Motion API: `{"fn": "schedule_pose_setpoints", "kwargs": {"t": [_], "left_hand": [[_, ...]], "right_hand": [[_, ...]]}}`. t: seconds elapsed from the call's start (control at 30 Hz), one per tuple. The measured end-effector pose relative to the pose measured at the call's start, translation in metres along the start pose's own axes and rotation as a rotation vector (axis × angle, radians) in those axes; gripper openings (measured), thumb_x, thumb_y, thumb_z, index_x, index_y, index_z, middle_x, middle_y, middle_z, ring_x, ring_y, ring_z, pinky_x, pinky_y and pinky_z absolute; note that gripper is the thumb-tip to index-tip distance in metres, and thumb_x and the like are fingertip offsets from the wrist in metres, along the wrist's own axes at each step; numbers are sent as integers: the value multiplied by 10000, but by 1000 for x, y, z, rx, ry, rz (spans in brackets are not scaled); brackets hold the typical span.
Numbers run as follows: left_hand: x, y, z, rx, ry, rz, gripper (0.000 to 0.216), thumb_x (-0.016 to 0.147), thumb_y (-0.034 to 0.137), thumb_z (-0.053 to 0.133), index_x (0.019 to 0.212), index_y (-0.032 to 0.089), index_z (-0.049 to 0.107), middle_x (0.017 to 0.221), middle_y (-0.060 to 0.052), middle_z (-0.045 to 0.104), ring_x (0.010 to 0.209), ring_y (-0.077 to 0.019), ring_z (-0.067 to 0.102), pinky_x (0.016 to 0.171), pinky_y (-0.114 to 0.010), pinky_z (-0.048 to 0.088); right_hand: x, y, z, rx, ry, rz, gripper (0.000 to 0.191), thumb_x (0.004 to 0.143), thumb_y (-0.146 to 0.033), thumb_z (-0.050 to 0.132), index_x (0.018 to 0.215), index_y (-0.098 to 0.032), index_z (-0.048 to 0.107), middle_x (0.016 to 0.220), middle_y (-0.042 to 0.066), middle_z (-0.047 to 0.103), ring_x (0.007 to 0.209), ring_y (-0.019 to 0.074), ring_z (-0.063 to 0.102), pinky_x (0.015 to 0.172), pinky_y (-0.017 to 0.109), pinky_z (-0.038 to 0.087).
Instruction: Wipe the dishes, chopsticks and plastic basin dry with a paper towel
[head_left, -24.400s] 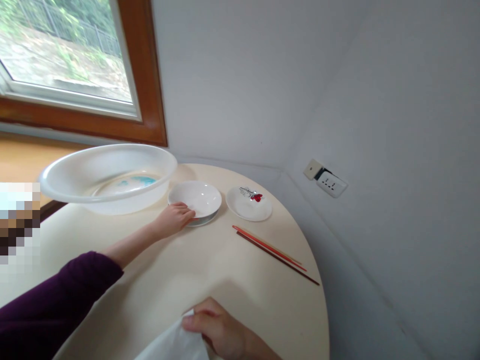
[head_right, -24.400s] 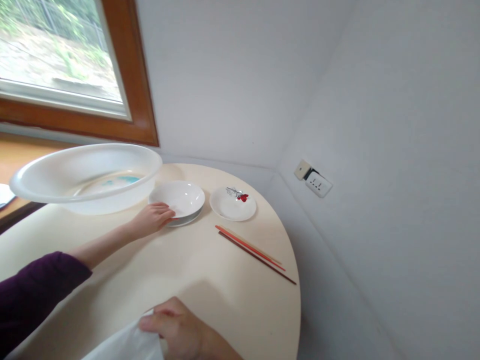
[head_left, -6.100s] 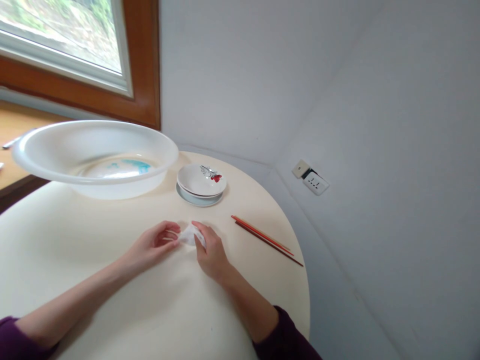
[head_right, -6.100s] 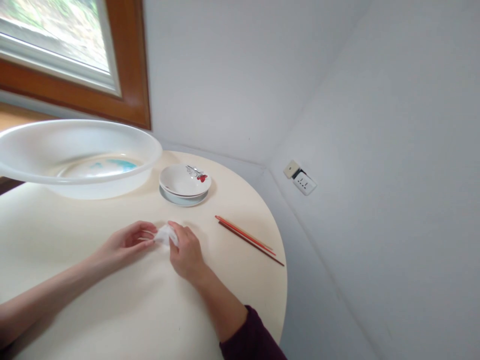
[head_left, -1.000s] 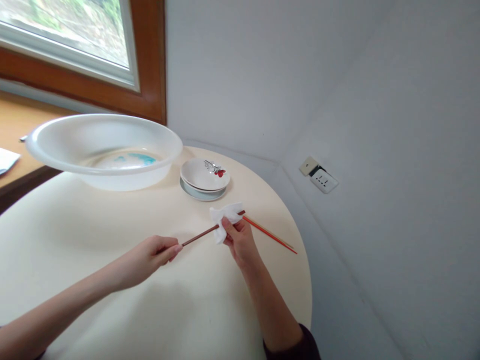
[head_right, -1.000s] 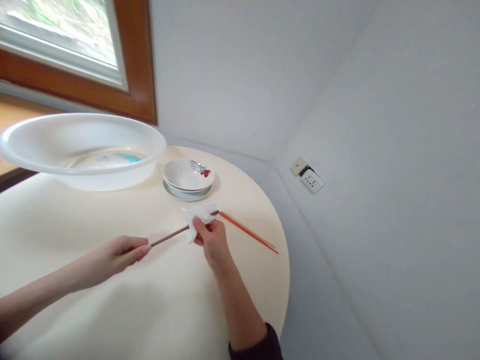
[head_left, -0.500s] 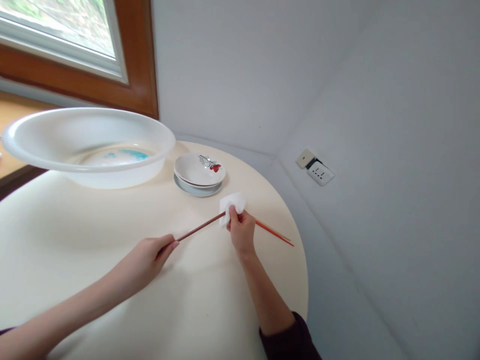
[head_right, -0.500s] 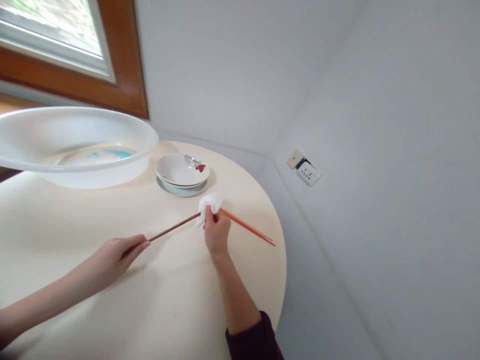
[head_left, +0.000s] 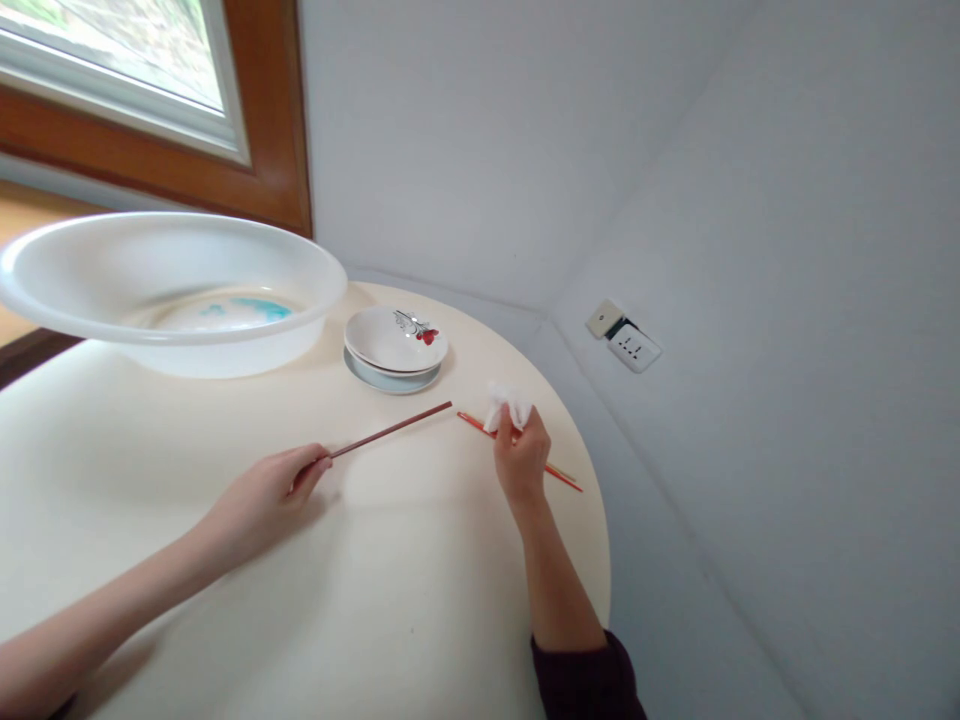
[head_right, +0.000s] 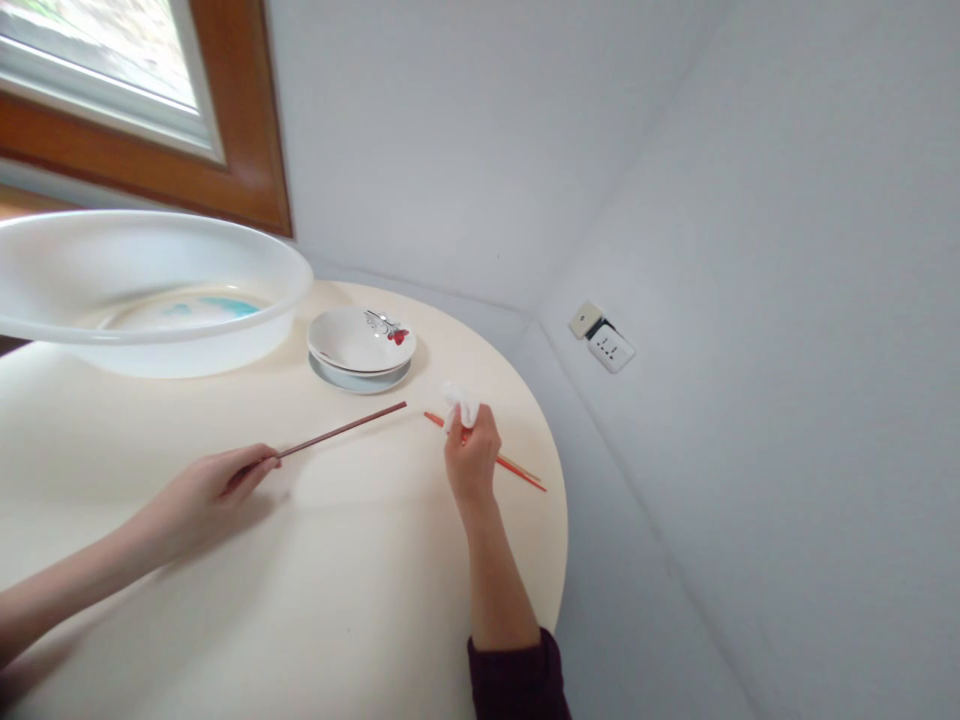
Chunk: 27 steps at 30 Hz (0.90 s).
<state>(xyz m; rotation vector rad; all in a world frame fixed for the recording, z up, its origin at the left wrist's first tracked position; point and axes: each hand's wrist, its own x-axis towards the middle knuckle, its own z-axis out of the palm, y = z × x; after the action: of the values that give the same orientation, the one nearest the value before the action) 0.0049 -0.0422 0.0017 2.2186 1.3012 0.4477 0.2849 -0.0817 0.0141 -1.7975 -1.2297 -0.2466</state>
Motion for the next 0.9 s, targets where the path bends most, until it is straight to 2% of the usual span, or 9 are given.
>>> {"fn": "schedule_pose_setpoints", "kwargs": {"t": [0.07, 0.13, 0.23, 0.33, 0.53, 0.67, 0.9], "left_hand": [[4, -5, -4, 60, 22, 12, 343, 851, 425, 299, 857, 208, 564, 872, -58, 654, 754, -211, 604, 646, -272, 412], [7, -9, -7, 135, 47, 16, 356, 849, 424, 308, 909, 203, 582, 937, -73, 643, 804, -225, 609, 664, -281, 419], [11, -17, -8, 243, 92, 43, 369, 848, 404, 301, 936, 197, 593, 887, -70, 629, 805, -232, 605, 656, -289, 421], [16, -26, -9, 293, 113, 77, 373, 854, 358, 272, 942, 197, 597, 879, -79, 617, 836, -238, 595, 670, -299, 426], [25, -37, -9, 370, 162, 109, 356, 857, 350, 303, 915, 194, 618, 904, -101, 637, 821, -254, 589, 780, -372, 398], [27, -40, -7, 369, 205, 166, 354, 864, 360, 317, 897, 197, 629, 902, -110, 645, 857, -276, 582, 819, -418, 372], [22, -29, -10, 401, 197, 147, 346, 875, 298, 320, 954, 156, 626, 963, -118, 624, 902, -280, 571, 868, -430, 341]], "right_hand": [[4, 10, -6, -25, -14, 90, 251, 823, -374, 415, 782, -164, 546, 720, 78, 601, 667, 195, 543, 631, 290, 412], [5, 17, -10, -65, -89, 135, 187, 789, -320, 458, 802, -160, 553, 736, 73, 613, 666, 194, 546, 627, 286, 408], [3, 19, -11, -170, -226, 119, 105, 746, -191, 455, 771, -165, 554, 721, 52, 612, 653, 181, 538, 631, 277, 396], [2, 18, -6, -281, -349, 95, 140, 765, -150, 424, 753, -161, 563, 772, 73, 625, 716, 190, 556, 678, 282, 396], [1, 21, 0, -439, -499, 100, 189, 811, -135, 445, 930, -121, 592, 949, 119, 630, 900, 219, 569, 774, 288, 389], [1, 20, -2, -478, -550, 103, 186, 843, -160, 449, 950, -127, 597, 989, 110, 626, 932, 214, 562, 785, 280, 381], [0, 23, 0, -506, -537, 79, 205, 857, -185, 442, 976, -130, 599, 980, 107, 626, 907, 208, 575, 747, 281, 393]]}}
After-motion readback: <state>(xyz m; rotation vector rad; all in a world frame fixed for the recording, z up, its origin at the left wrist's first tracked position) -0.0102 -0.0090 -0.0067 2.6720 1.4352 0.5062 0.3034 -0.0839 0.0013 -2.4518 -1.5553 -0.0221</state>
